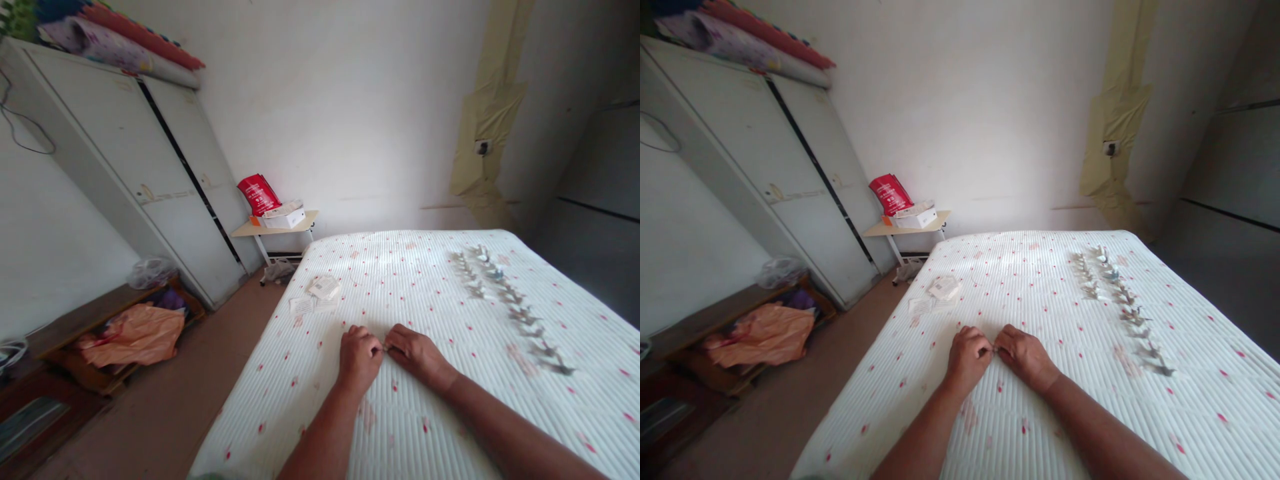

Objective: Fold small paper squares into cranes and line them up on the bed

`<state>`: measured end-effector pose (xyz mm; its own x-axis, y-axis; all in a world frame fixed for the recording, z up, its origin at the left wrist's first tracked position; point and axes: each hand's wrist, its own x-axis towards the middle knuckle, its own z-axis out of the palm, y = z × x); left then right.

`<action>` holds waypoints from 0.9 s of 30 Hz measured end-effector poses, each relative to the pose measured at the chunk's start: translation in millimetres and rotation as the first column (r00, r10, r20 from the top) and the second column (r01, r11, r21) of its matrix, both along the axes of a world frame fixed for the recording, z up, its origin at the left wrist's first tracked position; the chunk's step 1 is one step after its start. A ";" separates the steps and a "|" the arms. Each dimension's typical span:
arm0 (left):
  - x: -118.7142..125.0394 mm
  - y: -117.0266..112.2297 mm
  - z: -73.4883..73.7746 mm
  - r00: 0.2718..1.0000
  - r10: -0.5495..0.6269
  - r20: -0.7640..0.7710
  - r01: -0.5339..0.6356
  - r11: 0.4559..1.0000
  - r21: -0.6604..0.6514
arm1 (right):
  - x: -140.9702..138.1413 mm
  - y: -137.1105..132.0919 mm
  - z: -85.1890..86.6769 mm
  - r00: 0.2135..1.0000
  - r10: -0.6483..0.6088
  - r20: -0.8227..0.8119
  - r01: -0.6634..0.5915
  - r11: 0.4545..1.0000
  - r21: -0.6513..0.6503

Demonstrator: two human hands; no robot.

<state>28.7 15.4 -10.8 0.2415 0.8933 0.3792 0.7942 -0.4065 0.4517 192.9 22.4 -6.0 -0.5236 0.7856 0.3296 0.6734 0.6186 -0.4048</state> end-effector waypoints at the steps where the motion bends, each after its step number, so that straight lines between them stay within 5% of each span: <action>1: -0.2 0.0 -0.2 1.000 0.000 -0.003 0.000 1.000 0.004 | 0.7 -0.4 0.6 1.000 0.012 -0.014 -0.012 1.000 -0.013; 18: 1.9 -4.2 4.9 0.993 -0.006 -0.117 0.012 0.998 0.054 | -5.3 -1.8 5.1 0.993 -0.117 -0.023 0.113 0.986 -0.122; 27: 1.7 -3.3 -0.1 0.996 0.077 -0.051 -0.079 0.996 -0.039 | -10.6 4.8 9.0 0.979 -0.177 0.099 0.193 0.963 -0.190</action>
